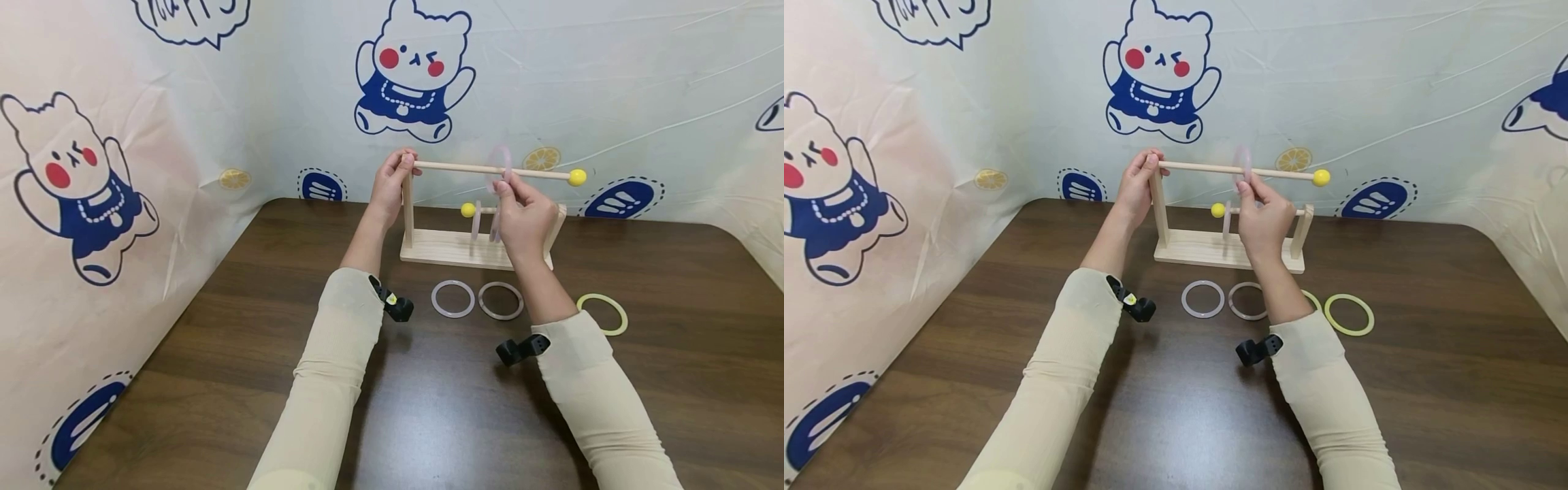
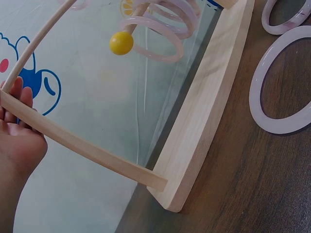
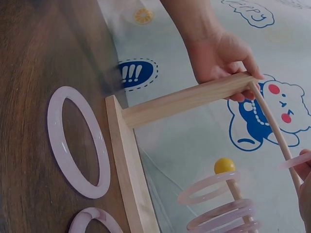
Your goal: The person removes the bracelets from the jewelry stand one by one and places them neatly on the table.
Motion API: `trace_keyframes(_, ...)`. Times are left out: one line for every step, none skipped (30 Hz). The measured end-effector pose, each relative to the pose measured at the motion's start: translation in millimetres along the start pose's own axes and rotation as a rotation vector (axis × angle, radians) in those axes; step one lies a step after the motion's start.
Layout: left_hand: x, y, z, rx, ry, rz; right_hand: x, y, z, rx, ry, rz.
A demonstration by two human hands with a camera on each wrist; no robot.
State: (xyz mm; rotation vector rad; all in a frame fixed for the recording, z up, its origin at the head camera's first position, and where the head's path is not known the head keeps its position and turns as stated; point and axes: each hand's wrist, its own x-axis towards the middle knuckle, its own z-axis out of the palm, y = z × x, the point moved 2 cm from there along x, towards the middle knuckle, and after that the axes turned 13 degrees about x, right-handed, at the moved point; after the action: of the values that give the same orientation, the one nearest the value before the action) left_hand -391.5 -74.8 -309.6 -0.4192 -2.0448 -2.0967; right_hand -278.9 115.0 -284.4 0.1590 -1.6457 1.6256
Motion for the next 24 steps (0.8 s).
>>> trace_keyframes(-0.2, 0.3, 0.1, -0.001, 0.000, -0.003, -0.1, 0, -1, 0.010, 0.001, 0.003)
trace_keyframes(-0.1, 0.3, 0.1, 0.000, -0.001, -0.002, 0.1, 0, -1, 0.022, 0.003, 0.005)
trace_keyframes(-0.1, 0.4, 0.1, 0.003, -0.001, -0.003, 0.1, 1, -2, 0.027, 0.007, 0.003)
trace_keyframes(-0.1, 0.5, 0.1, 0.006, -0.002, -0.001, 0.3, 2, -3, 0.032, 0.011, 0.000)
trace_keyframes(-0.1, 0.4, 0.0, 0.006, -0.002, -0.002, 0.3, 2, -4, 0.035, 0.015, -0.004)
trace_keyframes(0.0, 0.1, -0.1, 0.004, -0.001, -0.004, 0.3, 3, -4, 0.032, 0.021, -0.010)
trace_keyframes(0.1, -0.2, -0.2, 0.005, -0.001, -0.003, 0.3, 3, -5, 0.031, 0.027, -0.014)
trace_keyframes(0.2, -0.5, -0.1, 0.005, -0.002, -0.002, 0.4, 5, -6, 0.028, 0.035, -0.015)
trace_keyframes(0.1, -0.5, -0.2, 0.004, -0.001, -0.002, 0.1, 5, -7, 0.027, 0.042, -0.016)
trace_keyframes(0.2, -0.8, -0.1, 0.004, -0.001, -0.001, 0.0, 5, -7, 0.032, 0.048, -0.017)
trace_keyframes(0.3, -1.2, 0.0, 0.002, 0.000, -0.001, -0.2, 5, -8, 0.039, 0.056, -0.018)
trace_keyframes(0.5, -1.4, 0.0, 0.004, -0.001, 0.001, -0.3, 6, -9, 0.043, 0.064, -0.018)
trace_keyframes(0.5, -1.5, 0.1, 0.005, -0.001, 0.002, -0.1, 6, -9, 0.051, 0.071, -0.015)
trace_keyframes(0.6, -1.6, 0.1, 0.006, 0.000, 0.004, -0.1, 6, -10, 0.054, 0.077, -0.017)
trace_keyframes(0.8, -1.7, 0.1, 0.006, 0.001, 0.005, 0.0, 6, -10, 0.057, 0.082, -0.020)
trace_keyframes(0.9, -1.8, 0.2, 0.006, 0.002, 0.006, 0.3, 6, -10, 0.057, 0.088, -0.022)
trace_keyframes(1.1, -1.9, 0.1, 0.008, 0.002, 0.010, 0.6, 6, -10, 0.058, 0.093, -0.021)
trace_keyframes(1.1, -1.9, 0.2, 0.008, 0.002, 0.011, 1.0, 7, -11, 0.054, 0.098, -0.020)
trace_keyframes(1.1, -1.8, 0.3, 0.007, 0.003, 0.012, 1.3, 7, -11, 0.054, 0.103, -0.021)
trace_keyframes(1.2, -1.8, 0.4, 0.008, 0.003, 0.013, 1.4, 7, -11, 0.052, 0.107, -0.024)
trace_keyframes(1.1, -1.7, 0.4, 0.007, 0.003, 0.013, 1.6, 7, -12, 0.051, 0.111, -0.027)
trace_keyframes(1.0, -1.6, 0.3, 0.007, 0.001, 0.014, 1.6, 7, -12, 0.052, 0.113, -0.031)
trace_keyframes(0.8, -1.4, 0.2, 0.008, 0.000, 0.014, 1.6, 7, -12, 0.049, 0.116, -0.035)
trace_keyframes(0.6, -1.1, 0.2, 0.007, 0.000, 0.012, 1.8, 8, -13, 0.046, 0.118, -0.038)
